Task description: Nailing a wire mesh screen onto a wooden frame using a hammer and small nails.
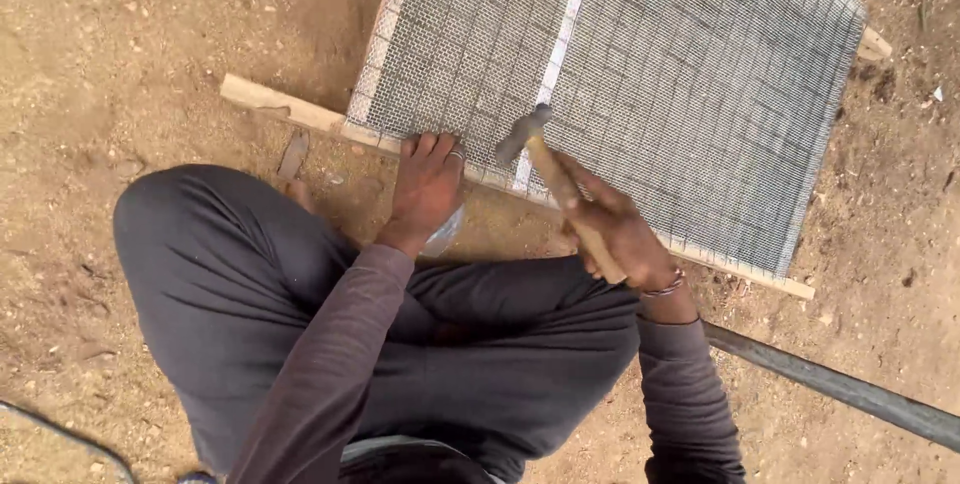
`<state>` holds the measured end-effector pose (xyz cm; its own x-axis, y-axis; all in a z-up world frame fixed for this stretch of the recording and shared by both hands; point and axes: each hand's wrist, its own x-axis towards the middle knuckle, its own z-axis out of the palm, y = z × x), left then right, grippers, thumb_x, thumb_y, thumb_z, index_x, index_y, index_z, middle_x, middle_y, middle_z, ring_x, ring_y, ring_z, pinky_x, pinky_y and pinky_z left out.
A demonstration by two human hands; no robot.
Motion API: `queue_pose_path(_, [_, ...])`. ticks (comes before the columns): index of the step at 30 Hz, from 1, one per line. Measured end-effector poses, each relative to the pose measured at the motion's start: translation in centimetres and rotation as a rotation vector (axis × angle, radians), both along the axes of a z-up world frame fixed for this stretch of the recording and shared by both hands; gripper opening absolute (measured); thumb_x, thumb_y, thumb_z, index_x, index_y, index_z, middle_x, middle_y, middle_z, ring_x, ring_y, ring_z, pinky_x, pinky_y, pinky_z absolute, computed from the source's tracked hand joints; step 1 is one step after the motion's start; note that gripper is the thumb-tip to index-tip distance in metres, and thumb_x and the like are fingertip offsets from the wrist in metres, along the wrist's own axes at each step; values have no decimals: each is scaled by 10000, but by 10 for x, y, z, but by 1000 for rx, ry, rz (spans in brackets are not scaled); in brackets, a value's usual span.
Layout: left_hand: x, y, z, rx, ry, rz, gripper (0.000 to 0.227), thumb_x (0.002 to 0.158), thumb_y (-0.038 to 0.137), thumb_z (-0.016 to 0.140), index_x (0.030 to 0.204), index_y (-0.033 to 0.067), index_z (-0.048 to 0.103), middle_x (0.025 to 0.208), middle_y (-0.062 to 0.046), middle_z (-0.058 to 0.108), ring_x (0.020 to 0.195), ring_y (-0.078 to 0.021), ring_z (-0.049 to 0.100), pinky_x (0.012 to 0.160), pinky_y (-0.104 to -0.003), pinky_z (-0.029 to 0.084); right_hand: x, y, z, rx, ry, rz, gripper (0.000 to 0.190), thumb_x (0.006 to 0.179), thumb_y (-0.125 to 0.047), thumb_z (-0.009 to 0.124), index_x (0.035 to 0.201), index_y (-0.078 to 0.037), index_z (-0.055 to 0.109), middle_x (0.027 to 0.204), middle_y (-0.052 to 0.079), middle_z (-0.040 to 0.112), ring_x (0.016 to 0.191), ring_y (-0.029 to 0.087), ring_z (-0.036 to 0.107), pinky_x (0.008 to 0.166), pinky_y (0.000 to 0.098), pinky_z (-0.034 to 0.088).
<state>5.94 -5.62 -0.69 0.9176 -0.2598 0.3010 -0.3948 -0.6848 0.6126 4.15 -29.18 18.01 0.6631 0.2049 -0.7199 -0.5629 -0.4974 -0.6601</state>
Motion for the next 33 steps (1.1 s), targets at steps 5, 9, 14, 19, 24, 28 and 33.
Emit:
queue_pose_path(5, [2,-3,-5,50,-62,10,111,845,98,694,909,12,723,1164,-111,633,1124,-281,523,1043,-475,375,19,-1,-21,50,-207,-119,675,1021,-235,456,1636,-221,178,695,52,622,419,114,547,349,256,520])
queue_pose_path(9, [5,-5,-8,23,-114,29,116,884,105,689,928,0,715,1193,-103,636,1132,-268,524,1058,-469,373,34,-30,-11,12,80,-76,699,1009,-226,485,1648,-236,201,663,38,596,411,107,512,345,253,503])
queue_pose_path(14, [-2,-3,-5,60,-19,1,140,874,106,679,968,9,719,1176,-109,637,1136,-282,527,1061,-480,374,24,-17,-29,224,-77,-251,704,1033,-244,513,1667,-208,210,702,36,609,434,107,532,347,248,496])
queue_pose_path(19, [5,-6,-10,71,-70,24,179,932,120,667,1060,10,724,1204,-92,635,1137,-261,517,1079,-471,368,26,-12,-23,149,119,-124,686,1004,-250,521,1627,-255,235,646,57,612,373,130,523,312,271,493])
queue_pose_path(24, [0,-4,-4,127,-29,-1,145,901,119,656,987,25,724,1185,-97,642,1130,-271,524,1070,-471,371,-8,-39,-84,54,-290,-118,640,1026,-254,497,1635,-206,305,696,37,654,410,114,565,324,257,511])
queue_pose_path(28, [2,-5,-8,121,-48,9,155,932,120,653,1022,19,727,1170,-90,634,1103,-253,523,1066,-468,371,-19,10,-19,-142,-198,155,638,1015,-232,509,1627,-217,328,684,83,671,409,122,578,367,271,532])
queue_pose_path(33, [-3,-2,-1,75,-47,8,139,929,114,658,1009,19,720,1121,-88,622,1079,-273,524,1025,-466,377,-73,14,-65,-249,-829,103,642,1065,-185,524,1643,-179,245,1245,149,669,478,90,584,460,266,520])
